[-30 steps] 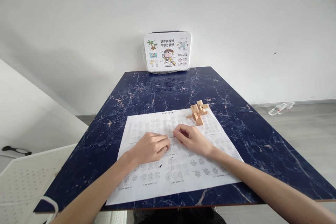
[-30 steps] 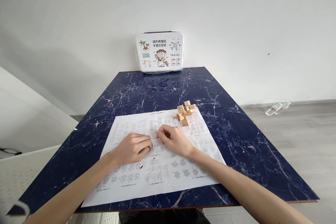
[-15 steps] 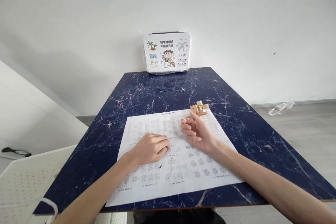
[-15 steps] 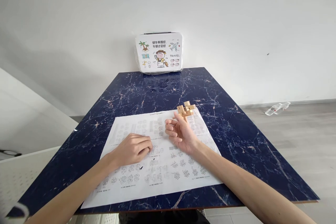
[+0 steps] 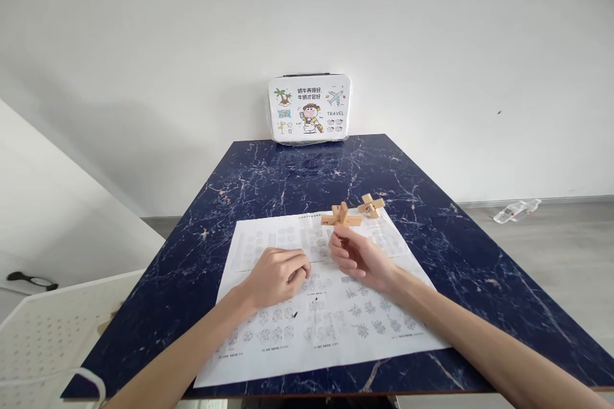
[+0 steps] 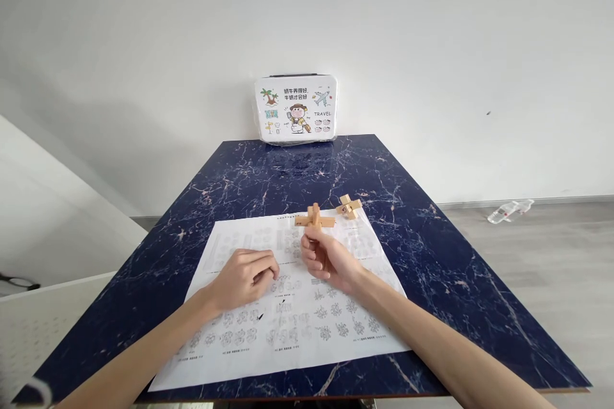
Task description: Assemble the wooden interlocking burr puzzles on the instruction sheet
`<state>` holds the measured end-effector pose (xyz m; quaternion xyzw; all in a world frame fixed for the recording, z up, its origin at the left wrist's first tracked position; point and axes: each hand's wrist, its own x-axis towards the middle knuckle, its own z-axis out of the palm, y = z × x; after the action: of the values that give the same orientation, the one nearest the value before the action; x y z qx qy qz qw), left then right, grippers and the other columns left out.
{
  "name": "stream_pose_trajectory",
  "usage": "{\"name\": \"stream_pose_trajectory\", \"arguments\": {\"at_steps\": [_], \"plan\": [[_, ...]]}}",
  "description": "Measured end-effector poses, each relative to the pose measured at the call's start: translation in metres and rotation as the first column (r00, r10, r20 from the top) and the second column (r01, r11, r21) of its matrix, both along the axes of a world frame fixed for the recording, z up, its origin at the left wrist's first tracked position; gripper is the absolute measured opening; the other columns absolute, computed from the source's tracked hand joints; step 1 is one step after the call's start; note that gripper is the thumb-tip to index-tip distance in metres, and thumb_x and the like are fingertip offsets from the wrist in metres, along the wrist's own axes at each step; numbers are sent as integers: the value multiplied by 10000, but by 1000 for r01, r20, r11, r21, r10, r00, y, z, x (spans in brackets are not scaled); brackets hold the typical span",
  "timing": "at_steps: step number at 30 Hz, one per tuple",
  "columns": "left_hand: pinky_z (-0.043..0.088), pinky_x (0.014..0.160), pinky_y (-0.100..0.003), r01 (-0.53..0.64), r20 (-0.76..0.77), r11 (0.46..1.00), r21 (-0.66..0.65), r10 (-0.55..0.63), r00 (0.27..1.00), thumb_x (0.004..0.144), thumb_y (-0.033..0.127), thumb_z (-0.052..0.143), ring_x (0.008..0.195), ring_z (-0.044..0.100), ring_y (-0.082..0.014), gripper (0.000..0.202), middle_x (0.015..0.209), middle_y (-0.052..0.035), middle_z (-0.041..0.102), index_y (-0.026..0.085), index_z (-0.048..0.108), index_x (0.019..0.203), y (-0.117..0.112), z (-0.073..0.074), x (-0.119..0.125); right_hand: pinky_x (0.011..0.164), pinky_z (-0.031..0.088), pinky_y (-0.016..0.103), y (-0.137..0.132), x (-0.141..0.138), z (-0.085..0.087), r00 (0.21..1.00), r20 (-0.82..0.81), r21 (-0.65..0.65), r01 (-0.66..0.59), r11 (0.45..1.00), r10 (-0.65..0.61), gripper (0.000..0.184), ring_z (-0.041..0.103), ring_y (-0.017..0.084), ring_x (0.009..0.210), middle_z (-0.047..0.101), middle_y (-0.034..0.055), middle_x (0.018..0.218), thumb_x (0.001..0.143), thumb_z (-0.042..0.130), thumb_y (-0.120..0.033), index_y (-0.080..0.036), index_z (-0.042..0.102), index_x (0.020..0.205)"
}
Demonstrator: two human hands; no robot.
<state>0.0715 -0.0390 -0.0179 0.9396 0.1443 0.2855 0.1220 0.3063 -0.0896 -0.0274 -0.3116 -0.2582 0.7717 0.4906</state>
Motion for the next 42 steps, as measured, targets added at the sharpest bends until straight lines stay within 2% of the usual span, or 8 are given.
{"name": "stream_pose_trajectory", "arguments": {"at_steps": [4,9,15,22,27,32,36,42], "plan": [[414,541,-260,-133,182,980,-150,160,970,975,64,428,561,504,-108,247,733,17,634,201,597,858,0,5,2,365,276,209,-7,-5,5,955,238,151,-214,965,174,516,344,66,398,403,-76,537,1009,621,-539,-210,463,644],[540,799,-338,-217,299,929,-301,308,903,1057,225,513,896,628,-180,87,1068,-60,656,223,591,1095,0,17,5,454,317,257,-12,-7,3,880,398,299,-391,871,258,524,381,72,408,384,-80,519,1036,569,-483,-224,422,605],[549,971,-414,-4,156,846,-533,103,982,1101,412,506,1094,655,-233,298,1273,-105,658,257,575,1347,-2,20,5,430,261,258,-14,-2,3,854,358,333,-495,802,378,509,311,80,410,355,-83,507,1023,566,-380,-234,383,572],[558,831,-352,12,176,780,-625,126,976,1050,457,622,899,667,-200,251,1015,-56,692,222,639,1138,-1,22,3,459,278,270,-14,-4,3,887,354,329,-414,849,296,542,320,85,431,399,-68,510,1075,503,-491,-216,469,609],[563,892,-381,-20,159,759,-650,162,974,1038,438,644,962,674,-213,252,1085,-66,696,237,643,1189,2,21,0,450,254,276,-12,-5,0,922,352,343,-285,895,159,445,298,80,427,409,-79,561,1060,527,-533,-203,569,765],[544,1030,-466,22,140,728,-686,102,985,893,519,820,1074,693,-253,698,1194,-84,672,306,482,1466,3,13,-2,464,279,277,-10,-4,-1,925,338,330,-291,898,176,451,290,79,432,403,-84,574,1041,554,-526,-215,507,717],[531,1071,-535,31,97,782,-622,38,995,640,556,991,1230,613,-327,1108,1383,-114,573,357,400,1557,1,10,0,470,272,285,-11,-5,2,897,403,339,-331,880,182,475,334,86,433,413,-78,554,1036,540,-554,-204,551,714],[551,1048,-560,35,124,826,-563,42,991,719,465,955,1191,611,-310,914,1433,-115,534,341,474,1487,1,10,2,488,304,285,-12,-4,2,865,465,317,-363,876,190,461,366,104,470,438,-64,558,1039,518,-576,-195,629,804]]}}
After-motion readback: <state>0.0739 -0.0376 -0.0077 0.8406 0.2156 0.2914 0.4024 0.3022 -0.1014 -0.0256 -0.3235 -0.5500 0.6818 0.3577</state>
